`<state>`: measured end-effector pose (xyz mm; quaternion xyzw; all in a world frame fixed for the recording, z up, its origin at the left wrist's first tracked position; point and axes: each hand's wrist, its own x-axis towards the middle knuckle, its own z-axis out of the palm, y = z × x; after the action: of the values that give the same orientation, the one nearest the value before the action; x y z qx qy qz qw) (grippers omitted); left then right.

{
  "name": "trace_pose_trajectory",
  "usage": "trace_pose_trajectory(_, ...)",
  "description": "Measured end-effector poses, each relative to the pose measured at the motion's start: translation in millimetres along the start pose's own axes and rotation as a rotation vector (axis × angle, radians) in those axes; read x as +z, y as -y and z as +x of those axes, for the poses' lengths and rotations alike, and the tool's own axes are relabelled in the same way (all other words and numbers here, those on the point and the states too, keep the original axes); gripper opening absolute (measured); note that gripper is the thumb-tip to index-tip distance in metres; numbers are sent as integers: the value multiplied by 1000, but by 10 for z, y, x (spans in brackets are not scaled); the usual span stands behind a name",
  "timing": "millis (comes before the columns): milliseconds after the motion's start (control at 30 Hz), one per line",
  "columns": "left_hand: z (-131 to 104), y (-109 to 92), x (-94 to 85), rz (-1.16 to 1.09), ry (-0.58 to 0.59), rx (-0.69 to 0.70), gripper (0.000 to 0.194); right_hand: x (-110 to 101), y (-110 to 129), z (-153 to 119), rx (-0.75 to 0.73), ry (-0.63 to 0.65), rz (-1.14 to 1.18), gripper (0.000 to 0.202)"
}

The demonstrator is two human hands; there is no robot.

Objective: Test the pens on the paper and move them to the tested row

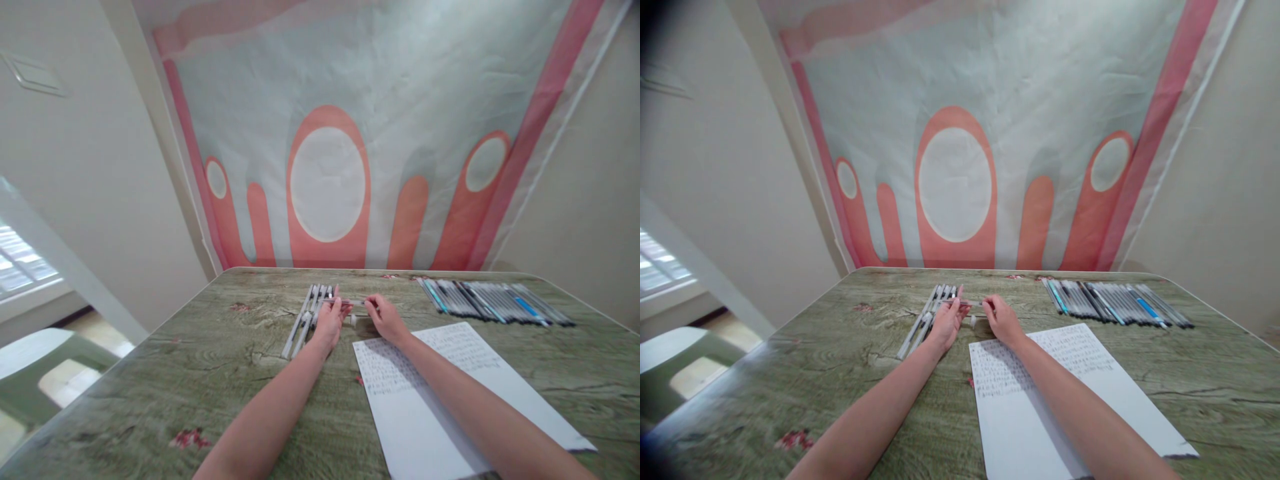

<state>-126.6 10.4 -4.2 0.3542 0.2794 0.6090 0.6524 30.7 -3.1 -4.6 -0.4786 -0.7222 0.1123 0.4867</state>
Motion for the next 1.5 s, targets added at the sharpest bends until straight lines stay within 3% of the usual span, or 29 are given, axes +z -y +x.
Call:
trace_pose_trajectory(133, -13, 4, 17, -3, 10, -20, 38, -11, -5, 1, 14, 44, -37, 35)
trace_pose_trajectory(333, 3, 0, 3, -34, -17, -18, 38, -24, 35, -9, 12, 22, 13, 27)
trace_pose_trajectory(567, -22, -14, 24, -45, 33, -48, 43, -22, 16, -10, 30, 67, -38, 34)
trace_pose_trajectory(767, -35, -12, 24, -66, 28, -49, 47, -16, 48, -17, 16, 17, -16, 24)
trace_pose_trajectory(1000, -43, 0, 28, -59, 36, -53, 44, -16, 11, -14, 53, 51, -66, 36)
trace_pose_trajectory(1167, -32, -16, 32, -64, 2, -44, 42, -31, 53, -20, 37, 18, -12, 23)
trace_pose_trajectory(1400, -54, -12, 38, -66, 56, -56, 46, -23, 16, -12, 42, 48, -48, 33)
trace_pose_trajectory(1500, -51, -5, 41, -65, 37, -52, 46, -32, 28, -12, 56, 43, -17, 27)
